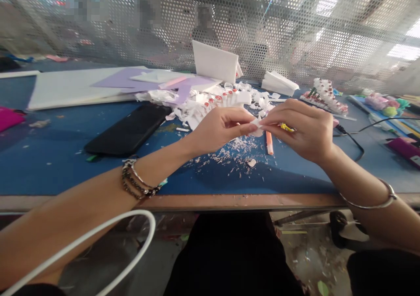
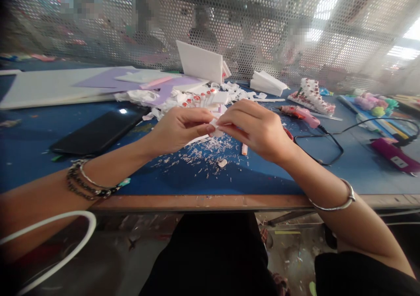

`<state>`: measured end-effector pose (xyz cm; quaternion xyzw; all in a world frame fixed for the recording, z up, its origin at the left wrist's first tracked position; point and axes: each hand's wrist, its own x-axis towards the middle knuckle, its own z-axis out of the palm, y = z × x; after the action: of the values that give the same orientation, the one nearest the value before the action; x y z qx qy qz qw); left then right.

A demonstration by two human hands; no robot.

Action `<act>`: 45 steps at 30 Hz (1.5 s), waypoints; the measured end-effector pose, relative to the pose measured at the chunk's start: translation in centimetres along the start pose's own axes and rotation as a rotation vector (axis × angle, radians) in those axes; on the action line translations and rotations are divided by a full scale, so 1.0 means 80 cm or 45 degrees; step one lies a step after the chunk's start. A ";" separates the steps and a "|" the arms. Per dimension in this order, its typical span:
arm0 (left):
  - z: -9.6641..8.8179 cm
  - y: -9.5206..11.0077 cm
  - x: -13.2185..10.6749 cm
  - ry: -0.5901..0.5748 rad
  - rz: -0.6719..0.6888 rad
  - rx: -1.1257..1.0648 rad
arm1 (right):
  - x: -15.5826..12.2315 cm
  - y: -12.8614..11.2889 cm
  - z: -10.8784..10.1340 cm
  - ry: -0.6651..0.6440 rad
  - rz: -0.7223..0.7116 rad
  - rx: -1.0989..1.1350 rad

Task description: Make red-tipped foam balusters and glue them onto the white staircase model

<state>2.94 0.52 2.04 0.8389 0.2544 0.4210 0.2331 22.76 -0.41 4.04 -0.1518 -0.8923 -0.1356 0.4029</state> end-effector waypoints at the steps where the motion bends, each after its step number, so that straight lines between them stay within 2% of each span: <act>1: 0.000 0.001 0.000 0.003 0.013 0.015 | 0.001 0.000 -0.001 -0.007 0.050 0.037; 7: -0.005 0.004 0.000 -0.061 0.199 0.124 | 0.004 -0.001 -0.001 -0.056 0.354 0.340; 12: -0.005 0.004 -0.002 -0.043 0.321 0.259 | 0.001 0.000 0.007 -0.092 0.605 0.684; 14: -0.004 0.005 -0.004 -0.024 0.293 0.274 | 0.000 0.001 0.009 -0.050 0.595 0.654; 19: 0.004 0.007 -0.007 0.026 0.195 0.171 | -0.001 0.002 0.011 0.065 0.422 0.342; 24: 0.012 0.005 -0.009 0.081 0.196 0.069 | -0.002 0.003 0.013 0.110 0.240 0.171; 27: 0.012 0.003 -0.009 0.083 0.223 -0.005 | -0.003 0.002 0.015 0.129 0.192 0.143; 33: 0.011 0.005 -0.009 0.186 0.225 0.090 | -0.001 -0.002 0.011 0.116 0.222 0.137; 38: 0.016 0.007 -0.009 0.292 0.145 -0.008 | 0.001 -0.002 0.007 0.081 0.251 0.159; 45: 0.016 0.007 -0.007 0.307 0.235 0.047 | -0.001 -0.002 0.015 0.069 0.488 0.435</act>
<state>3.84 -0.48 1.38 0.8062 0.2100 0.5336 0.1458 21.93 -0.10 3.19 -0.2442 -0.8460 0.0920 0.4649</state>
